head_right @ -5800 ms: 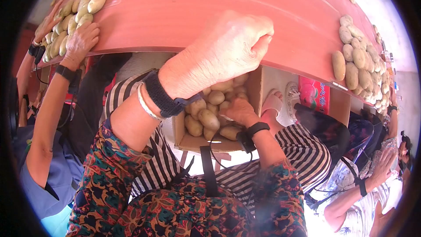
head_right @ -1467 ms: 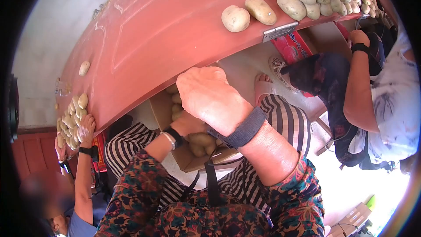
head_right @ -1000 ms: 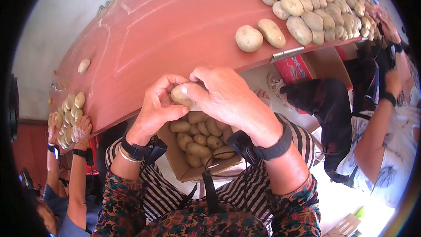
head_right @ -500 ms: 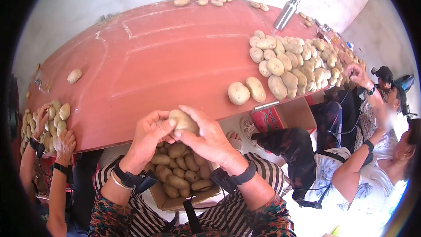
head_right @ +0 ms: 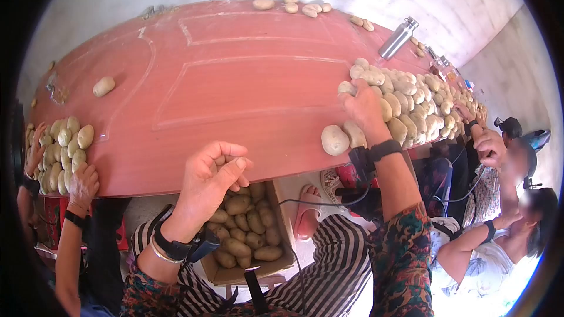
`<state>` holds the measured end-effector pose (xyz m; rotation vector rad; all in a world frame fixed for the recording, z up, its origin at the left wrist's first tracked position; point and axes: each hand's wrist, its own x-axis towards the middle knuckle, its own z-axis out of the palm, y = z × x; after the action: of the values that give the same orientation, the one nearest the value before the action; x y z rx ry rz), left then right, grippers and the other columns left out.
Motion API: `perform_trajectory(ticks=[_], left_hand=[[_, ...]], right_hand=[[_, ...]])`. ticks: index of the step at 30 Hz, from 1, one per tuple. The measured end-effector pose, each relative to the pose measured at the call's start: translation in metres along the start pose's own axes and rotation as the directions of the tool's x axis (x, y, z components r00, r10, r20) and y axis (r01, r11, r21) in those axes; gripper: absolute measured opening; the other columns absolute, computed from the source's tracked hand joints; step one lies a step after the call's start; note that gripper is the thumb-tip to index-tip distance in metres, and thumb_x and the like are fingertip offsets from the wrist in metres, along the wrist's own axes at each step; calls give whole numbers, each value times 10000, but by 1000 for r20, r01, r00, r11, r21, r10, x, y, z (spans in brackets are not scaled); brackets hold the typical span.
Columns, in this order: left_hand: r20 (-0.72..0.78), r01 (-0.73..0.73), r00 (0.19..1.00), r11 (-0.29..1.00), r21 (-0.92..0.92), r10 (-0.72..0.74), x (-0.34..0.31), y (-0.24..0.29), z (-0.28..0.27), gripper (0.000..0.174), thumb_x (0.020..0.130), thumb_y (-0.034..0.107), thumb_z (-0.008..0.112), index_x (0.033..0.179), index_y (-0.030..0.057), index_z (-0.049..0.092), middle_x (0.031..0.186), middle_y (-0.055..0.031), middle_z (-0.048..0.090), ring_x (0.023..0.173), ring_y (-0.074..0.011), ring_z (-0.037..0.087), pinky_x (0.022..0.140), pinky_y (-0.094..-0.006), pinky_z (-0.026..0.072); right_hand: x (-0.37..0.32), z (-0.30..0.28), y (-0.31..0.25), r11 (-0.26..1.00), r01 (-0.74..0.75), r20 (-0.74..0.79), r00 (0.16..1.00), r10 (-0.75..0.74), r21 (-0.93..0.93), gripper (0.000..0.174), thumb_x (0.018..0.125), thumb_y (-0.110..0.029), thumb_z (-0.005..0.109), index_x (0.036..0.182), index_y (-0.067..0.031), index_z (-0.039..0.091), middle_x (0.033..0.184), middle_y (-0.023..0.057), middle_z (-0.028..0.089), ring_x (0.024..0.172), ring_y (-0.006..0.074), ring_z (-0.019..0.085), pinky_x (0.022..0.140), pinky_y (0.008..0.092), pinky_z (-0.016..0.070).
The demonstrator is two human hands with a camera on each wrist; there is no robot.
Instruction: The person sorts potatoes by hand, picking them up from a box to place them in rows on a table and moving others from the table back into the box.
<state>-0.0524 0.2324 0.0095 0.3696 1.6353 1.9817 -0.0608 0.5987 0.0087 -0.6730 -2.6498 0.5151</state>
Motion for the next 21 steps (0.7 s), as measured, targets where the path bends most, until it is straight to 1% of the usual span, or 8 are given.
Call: perform_trajectory(ticks=[2, 5, 9, 11, 14, 16, 18, 21], left_hand=[[-8, -4, 1000, 1000, 6, 4, 1, 0, -1, 183, 1001, 109, 624, 1134, -16, 630, 869, -23, 670, 750, -80, 639, 661, -236, 515], [-15, -5, 1000, 1000, 7, 5, 3, 0, -2, 180, 998, 101, 620, 1132, -19, 630, 862, -18, 666, 751, -79, 640, 664, -237, 515], [-42, 5, 999, 1000, 15, -4, 2, 3, 1, 184, 992, 92, 616, 1136, -22, 627, 860, -21, 667, 751, -79, 645, 657, -233, 515], [-28, -35, 999, 999, 34, 36, 5, -2, -1, 194, 1002, 119, 621, 1148, -8, 630, 945, -52, 704, 750, -87, 654, 657, -231, 516], [-86, -33, 996, 999, 2, 33, 5, 2, -2, 197, 1007, 140, 622, 1148, 3, 636, 981, -68, 726, 740, -89, 658, 654, -233, 515], [-122, -44, 992, 999, -13, 42, 7, 5, -3, 199, 1004, 147, 621, 1142, 6, 641, 973, -73, 732, 731, -92, 661, 648, -235, 513], [-127, -99, 987, 995, -10, 97, 11, 6, -8, 202, 998, 153, 621, 1137, 9, 646, 964, -81, 739, 723, -98, 665, 639, -237, 510], [-158, -160, 976, 984, -76, 147, 17, 1, -18, 212, 987, 160, 620, 1125, 3, 653, 953, -101, 746, 722, -115, 673, 633, -235, 507]], right_hand=[[9, 5, 9, 991, -27, -27, 999, 23, -133, 503, 861, -322, 666, 1262, -20, 631, 1133, 239, 706, 1082, 387, 676, 918, 453, 531], [11, 12, 9, 924, -13, 139, 988, 71, -383, 410, 864, -330, 658, 1151, -38, 663, 1095, 208, 716, 1067, 388, 676, 895, 469, 537], [14, 15, 11, 877, 65, 161, 987, 14, -477, 339, 876, -326, 645, 1082, -57, 674, 1058, 189, 725, 1031, 381, 687, 864, 481, 548], [15, 13, 14, 849, 114, 150, 988, -41, -516, 335, 880, -324, 643, 1068, -48, 680, 1026, 196, 729, 1001, 385, 696, 852, 485, 552], [12, 2, 5, 887, 159, 116, 986, -120, -433, 324, 880, -315, 651, 1023, -26, 688, 968, 206, 733, 945, 401, 703, 839, 487, 552], [5, -1, -6, 932, 206, 12, 977, -212, -298, 328, 870, -275, 678, 1045, 2, 697, 938, 224, 729, 914, 394, 710, 824, 466, 550], [-8, -4, -20, 943, 331, -40, 942, -333, -31, 310, 899, -231, 692, 1101, 3, 704, 922, 154, 748, 867, 287, 730, 785, 398, 556], [-69, -13, -77, 899, 67, 236, 954, -185, 432, 282, 936, -201, 691, 1125, 7, 706, 907, 53, 729, 849, 156, 692, 776, 309, 544]])
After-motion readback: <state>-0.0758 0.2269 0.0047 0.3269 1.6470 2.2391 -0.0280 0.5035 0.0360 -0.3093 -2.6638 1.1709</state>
